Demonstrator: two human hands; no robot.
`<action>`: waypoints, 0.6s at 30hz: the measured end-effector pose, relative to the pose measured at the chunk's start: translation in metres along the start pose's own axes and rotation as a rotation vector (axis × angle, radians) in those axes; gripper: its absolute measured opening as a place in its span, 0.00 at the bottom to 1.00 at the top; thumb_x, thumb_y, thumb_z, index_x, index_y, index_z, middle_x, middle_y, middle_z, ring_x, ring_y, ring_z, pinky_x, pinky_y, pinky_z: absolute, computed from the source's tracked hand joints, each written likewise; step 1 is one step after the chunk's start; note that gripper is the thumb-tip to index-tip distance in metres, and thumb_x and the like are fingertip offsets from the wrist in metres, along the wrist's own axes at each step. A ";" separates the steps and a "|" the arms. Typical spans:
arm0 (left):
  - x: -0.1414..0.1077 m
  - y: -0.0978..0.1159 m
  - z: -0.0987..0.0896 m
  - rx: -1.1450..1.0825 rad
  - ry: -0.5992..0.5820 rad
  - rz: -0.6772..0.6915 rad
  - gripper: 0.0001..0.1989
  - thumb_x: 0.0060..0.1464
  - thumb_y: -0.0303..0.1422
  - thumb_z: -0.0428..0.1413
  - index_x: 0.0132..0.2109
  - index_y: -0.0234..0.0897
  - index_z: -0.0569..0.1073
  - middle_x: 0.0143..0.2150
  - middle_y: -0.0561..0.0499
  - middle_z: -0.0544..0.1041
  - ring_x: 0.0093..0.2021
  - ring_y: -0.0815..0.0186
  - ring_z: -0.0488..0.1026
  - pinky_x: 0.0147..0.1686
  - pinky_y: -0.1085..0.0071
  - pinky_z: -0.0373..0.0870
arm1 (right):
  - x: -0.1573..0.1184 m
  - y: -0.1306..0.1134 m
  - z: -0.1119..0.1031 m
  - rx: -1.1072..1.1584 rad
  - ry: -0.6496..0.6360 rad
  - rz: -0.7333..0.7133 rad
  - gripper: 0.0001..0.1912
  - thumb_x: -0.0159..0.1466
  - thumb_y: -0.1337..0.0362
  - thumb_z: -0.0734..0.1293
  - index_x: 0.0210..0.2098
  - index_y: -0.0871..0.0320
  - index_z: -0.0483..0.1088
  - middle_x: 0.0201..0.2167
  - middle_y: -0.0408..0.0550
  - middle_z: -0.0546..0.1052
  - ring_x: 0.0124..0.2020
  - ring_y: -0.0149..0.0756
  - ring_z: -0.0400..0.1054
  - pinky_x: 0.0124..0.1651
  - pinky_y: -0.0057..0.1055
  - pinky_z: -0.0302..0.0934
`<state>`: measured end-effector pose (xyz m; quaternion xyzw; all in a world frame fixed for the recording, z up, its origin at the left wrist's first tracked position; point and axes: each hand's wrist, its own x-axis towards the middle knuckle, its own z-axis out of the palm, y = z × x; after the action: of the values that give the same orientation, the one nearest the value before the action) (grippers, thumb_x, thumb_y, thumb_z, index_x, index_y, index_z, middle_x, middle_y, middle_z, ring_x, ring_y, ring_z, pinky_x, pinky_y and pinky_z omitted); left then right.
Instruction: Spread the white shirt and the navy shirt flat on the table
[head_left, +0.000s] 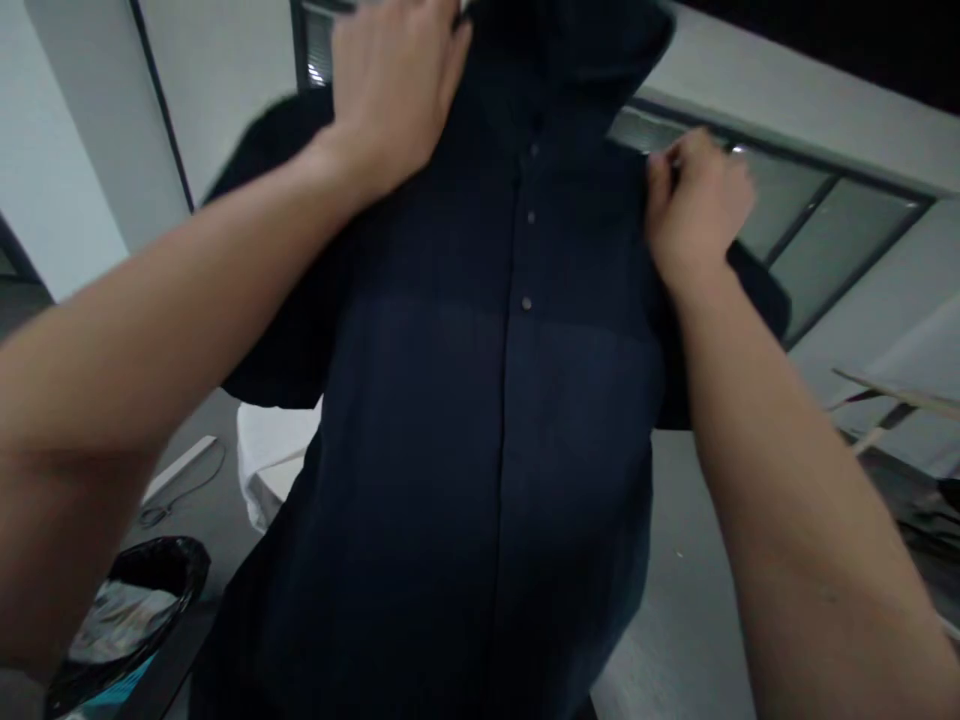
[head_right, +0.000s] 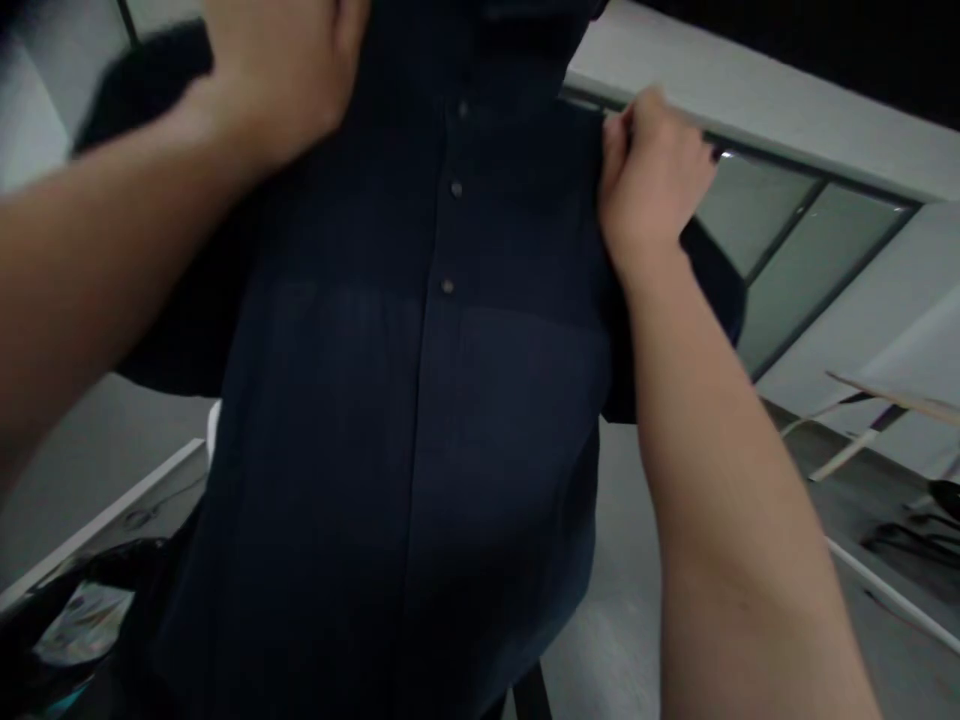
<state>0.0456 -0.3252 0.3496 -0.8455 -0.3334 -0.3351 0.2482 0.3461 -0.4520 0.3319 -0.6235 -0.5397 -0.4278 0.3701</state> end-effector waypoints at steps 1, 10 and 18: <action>-0.005 0.008 0.020 0.009 0.084 -0.060 0.41 0.64 0.34 0.14 0.58 0.15 0.64 0.55 0.40 0.67 0.62 0.39 0.62 0.48 0.44 0.61 | -0.011 0.002 0.024 -0.024 -0.038 0.037 0.29 0.75 0.46 0.48 0.55 0.63 0.65 0.50 0.65 0.71 0.58 0.55 0.62 0.59 0.51 0.52; -0.093 0.046 0.327 -0.375 -0.443 -0.482 0.20 0.69 0.40 0.43 0.57 0.34 0.70 0.55 0.37 0.76 0.57 0.52 0.72 0.53 0.60 0.67 | -0.204 0.045 0.257 -0.249 -0.933 0.332 0.18 0.75 0.59 0.54 0.54 0.58 0.69 0.53 0.61 0.75 0.52 0.47 0.70 0.48 0.38 0.62; -0.141 0.048 0.436 -0.475 -0.693 -0.491 0.25 0.64 0.49 0.45 0.50 0.35 0.75 0.51 0.38 0.79 0.52 0.49 0.75 0.48 0.60 0.70 | -0.263 0.060 0.319 -0.236 -1.089 0.297 0.19 0.71 0.55 0.59 0.47 0.62 0.76 0.53 0.62 0.75 0.55 0.52 0.67 0.58 0.47 0.55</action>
<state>0.1777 -0.1324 -0.0472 -0.8371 -0.5004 -0.1492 -0.1634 0.4347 -0.2603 -0.0284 -0.8601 -0.5075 -0.0460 0.0229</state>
